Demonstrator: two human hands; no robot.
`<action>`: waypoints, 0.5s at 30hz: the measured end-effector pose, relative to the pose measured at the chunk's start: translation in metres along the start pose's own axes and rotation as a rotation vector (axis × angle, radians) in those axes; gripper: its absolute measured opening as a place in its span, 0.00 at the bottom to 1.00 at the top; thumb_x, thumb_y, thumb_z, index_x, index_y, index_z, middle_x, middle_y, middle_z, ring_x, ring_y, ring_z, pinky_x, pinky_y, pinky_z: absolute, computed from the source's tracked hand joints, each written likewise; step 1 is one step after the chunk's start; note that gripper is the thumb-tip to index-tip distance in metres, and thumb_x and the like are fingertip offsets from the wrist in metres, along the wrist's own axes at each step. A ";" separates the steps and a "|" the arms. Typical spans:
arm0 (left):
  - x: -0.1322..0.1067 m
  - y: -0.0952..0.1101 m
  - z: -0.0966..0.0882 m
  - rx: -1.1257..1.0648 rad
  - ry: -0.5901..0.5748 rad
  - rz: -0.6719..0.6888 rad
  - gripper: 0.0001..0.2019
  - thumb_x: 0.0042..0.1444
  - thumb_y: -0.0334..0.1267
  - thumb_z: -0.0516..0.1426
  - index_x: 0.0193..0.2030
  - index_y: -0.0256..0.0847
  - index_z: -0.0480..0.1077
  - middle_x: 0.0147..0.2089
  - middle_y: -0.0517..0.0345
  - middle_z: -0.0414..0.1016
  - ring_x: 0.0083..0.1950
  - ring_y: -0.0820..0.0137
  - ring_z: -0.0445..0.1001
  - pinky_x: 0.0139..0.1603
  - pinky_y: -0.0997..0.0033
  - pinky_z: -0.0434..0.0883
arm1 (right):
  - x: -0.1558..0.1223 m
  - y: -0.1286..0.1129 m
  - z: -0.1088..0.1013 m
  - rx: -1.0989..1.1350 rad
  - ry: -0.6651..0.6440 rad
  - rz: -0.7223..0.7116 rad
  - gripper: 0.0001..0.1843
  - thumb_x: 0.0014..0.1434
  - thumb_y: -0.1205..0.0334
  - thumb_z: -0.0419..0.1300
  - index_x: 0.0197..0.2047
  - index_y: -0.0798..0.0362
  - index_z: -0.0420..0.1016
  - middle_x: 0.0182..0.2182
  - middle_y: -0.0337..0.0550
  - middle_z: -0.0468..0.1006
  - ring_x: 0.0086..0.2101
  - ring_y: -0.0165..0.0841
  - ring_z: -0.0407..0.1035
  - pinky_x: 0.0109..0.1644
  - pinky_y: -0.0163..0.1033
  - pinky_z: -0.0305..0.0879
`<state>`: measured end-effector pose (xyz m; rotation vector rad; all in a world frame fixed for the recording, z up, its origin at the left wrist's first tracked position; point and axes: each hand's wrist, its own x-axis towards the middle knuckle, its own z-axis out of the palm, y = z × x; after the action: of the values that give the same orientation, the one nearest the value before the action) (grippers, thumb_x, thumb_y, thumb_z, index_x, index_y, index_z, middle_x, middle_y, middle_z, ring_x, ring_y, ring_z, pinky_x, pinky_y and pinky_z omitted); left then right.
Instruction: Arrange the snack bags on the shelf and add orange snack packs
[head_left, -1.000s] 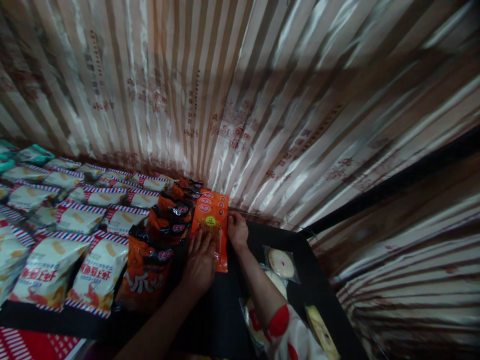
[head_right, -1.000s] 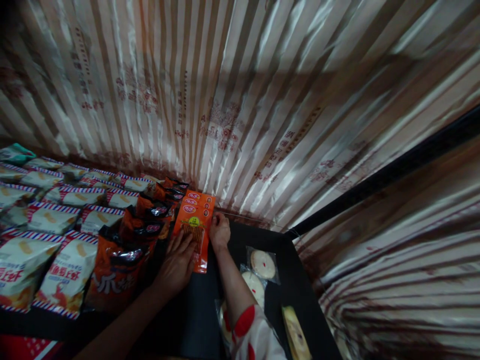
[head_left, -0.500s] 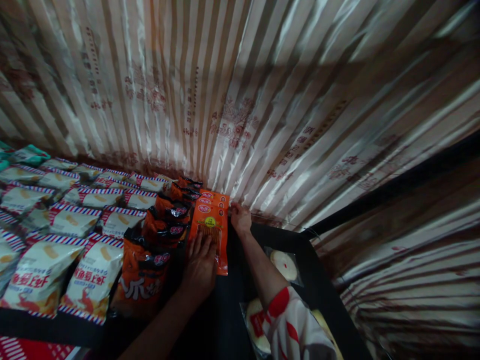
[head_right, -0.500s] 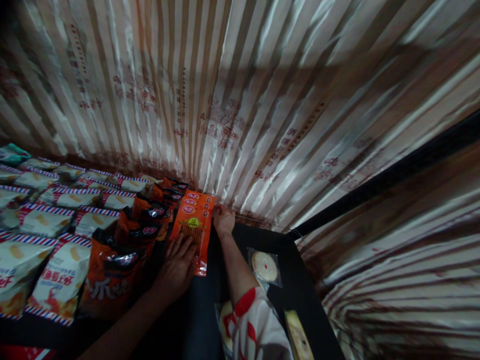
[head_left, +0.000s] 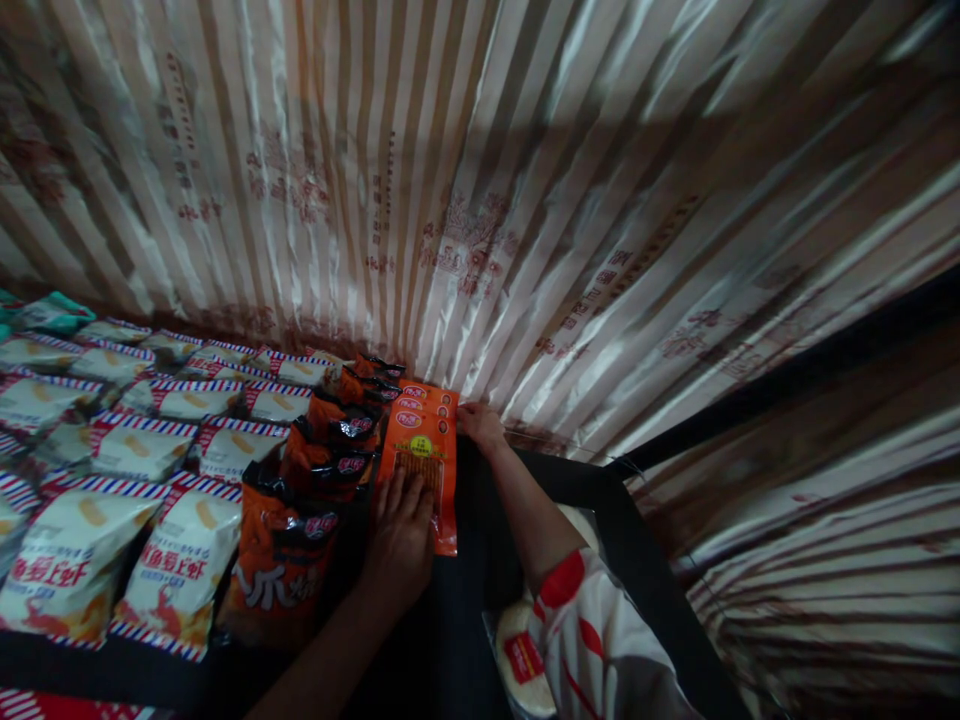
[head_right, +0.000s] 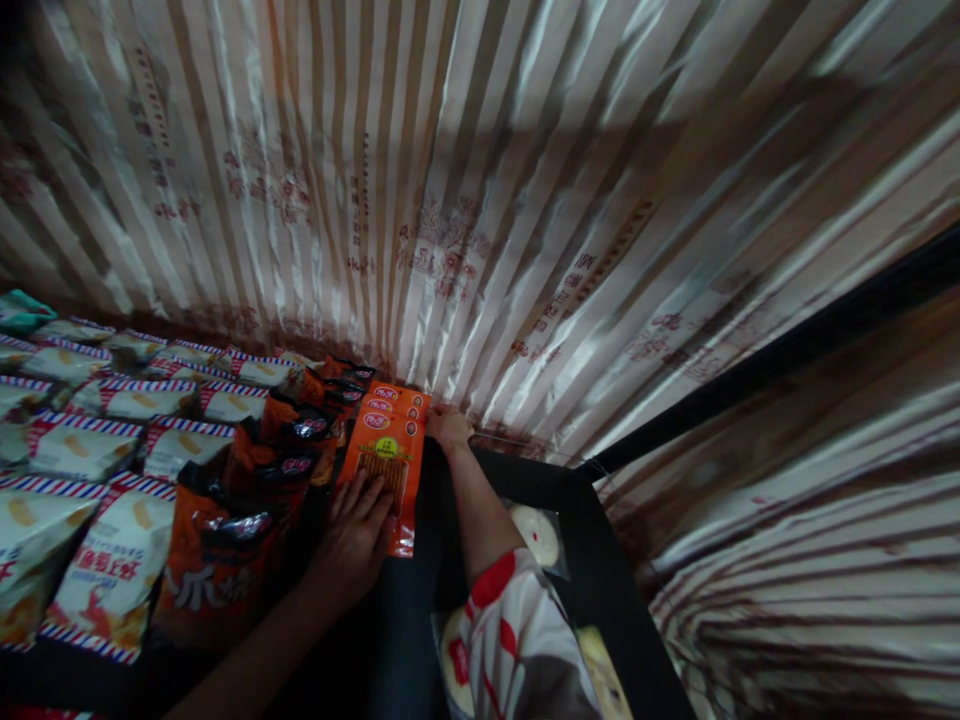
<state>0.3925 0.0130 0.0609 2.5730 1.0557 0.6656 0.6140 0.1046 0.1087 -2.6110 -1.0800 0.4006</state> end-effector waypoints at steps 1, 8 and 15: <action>0.000 0.000 0.000 0.002 0.003 0.001 0.18 0.60 0.35 0.49 0.55 0.38 0.70 0.63 0.50 0.65 0.68 0.52 0.54 0.65 0.47 0.55 | 0.001 0.000 0.000 0.009 -0.002 0.001 0.16 0.59 0.51 0.54 0.44 0.45 0.79 0.41 0.42 0.80 0.43 0.38 0.74 0.44 0.39 0.66; 0.001 0.000 0.001 -0.002 0.005 0.006 0.18 0.61 0.35 0.49 0.55 0.37 0.70 0.63 0.49 0.65 0.67 0.50 0.54 0.65 0.45 0.55 | 0.009 0.005 0.006 0.067 0.016 -0.035 0.14 0.54 0.52 0.60 0.40 0.48 0.80 0.36 0.42 0.81 0.38 0.34 0.74 0.39 0.34 0.65; 0.001 -0.002 0.001 0.001 0.009 0.013 0.18 0.61 0.35 0.49 0.55 0.37 0.70 0.63 0.50 0.64 0.67 0.50 0.55 0.65 0.45 0.56 | 0.015 0.009 0.014 0.131 0.044 -0.086 0.13 0.53 0.53 0.61 0.37 0.51 0.80 0.30 0.42 0.81 0.33 0.32 0.74 0.36 0.33 0.65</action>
<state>0.3922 0.0149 0.0593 2.5824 1.0430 0.6800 0.6243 0.1113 0.0903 -2.4390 -1.1086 0.3795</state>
